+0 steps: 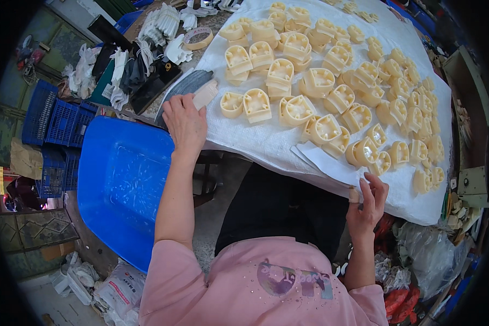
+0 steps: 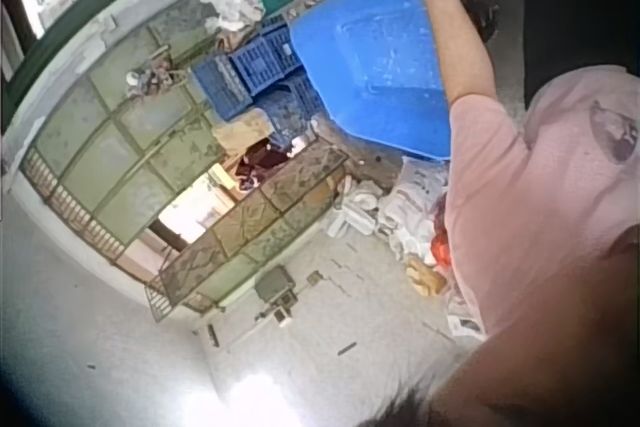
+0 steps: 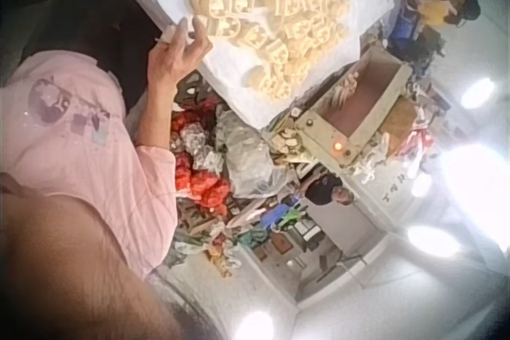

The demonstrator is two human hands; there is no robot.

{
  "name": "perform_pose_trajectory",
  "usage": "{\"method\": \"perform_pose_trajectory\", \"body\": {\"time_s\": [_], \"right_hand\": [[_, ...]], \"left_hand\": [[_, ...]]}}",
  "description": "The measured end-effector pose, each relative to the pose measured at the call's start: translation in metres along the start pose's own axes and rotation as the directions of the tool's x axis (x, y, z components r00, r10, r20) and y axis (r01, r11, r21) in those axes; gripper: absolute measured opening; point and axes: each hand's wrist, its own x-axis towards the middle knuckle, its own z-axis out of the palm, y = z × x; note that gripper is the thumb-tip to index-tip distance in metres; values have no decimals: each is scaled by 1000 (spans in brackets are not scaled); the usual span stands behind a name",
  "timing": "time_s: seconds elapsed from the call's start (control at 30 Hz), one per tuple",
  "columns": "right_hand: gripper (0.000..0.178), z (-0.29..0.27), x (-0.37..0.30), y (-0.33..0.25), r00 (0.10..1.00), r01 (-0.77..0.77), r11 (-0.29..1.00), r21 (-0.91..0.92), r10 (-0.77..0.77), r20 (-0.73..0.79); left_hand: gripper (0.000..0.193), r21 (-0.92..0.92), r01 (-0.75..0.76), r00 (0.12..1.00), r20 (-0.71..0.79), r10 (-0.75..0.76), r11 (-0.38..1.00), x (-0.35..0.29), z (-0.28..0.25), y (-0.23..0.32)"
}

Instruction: The recorder is assembling small plastic and fabric components for footwear, possibly internal supports or heel counters, using a thermal setting machine.

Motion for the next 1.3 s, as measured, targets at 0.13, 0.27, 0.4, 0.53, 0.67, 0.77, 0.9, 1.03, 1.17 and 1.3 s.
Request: {"method": "perform_pose_trajectory", "body": {"time_s": [0.13,0.27,0.4,0.53,0.67,0.77,0.9,1.03,1.17,1.3], "right_hand": [[39,-4,1,-8,998,47,997,53,-45,-38],[36,-9,3,-16,999,32,994,107,-28,-39],[36,-11,2,-22,998,48,990,136,-44,-34],[37,-15,-8,-29,998,-54,967,248,48,29],[45,-24,-4,-48,876,-457,727,513,267,402],[53,-20,6,-47,811,-329,842,427,21,585],[50,-16,2,-50,720,-379,782,495,-87,689],[48,-11,18,-59,821,-274,833,481,-58,568],[48,-1,31,-64,926,-123,905,408,-43,374],[43,3,24,-60,921,-130,958,255,22,390]], "left_hand": [[45,-37,28,995,94,-25,999,-1,-1,6],[41,-12,-30,999,39,31,999,-3,2,6],[35,-23,-3,993,120,6,1000,0,-3,6],[31,-118,81,966,255,-49,990,2,-4,8],[24,-324,85,980,197,-21,942,-3,-5,5],[16,-339,99,978,206,-29,936,-8,-19,10],[9,-551,176,983,138,-119,816,-18,-37,23],[16,-854,447,883,468,19,267,-56,-72,70],[24,-838,526,794,545,269,144,-88,-74,106],[30,-839,532,739,524,424,110,-106,-67,128]]}}
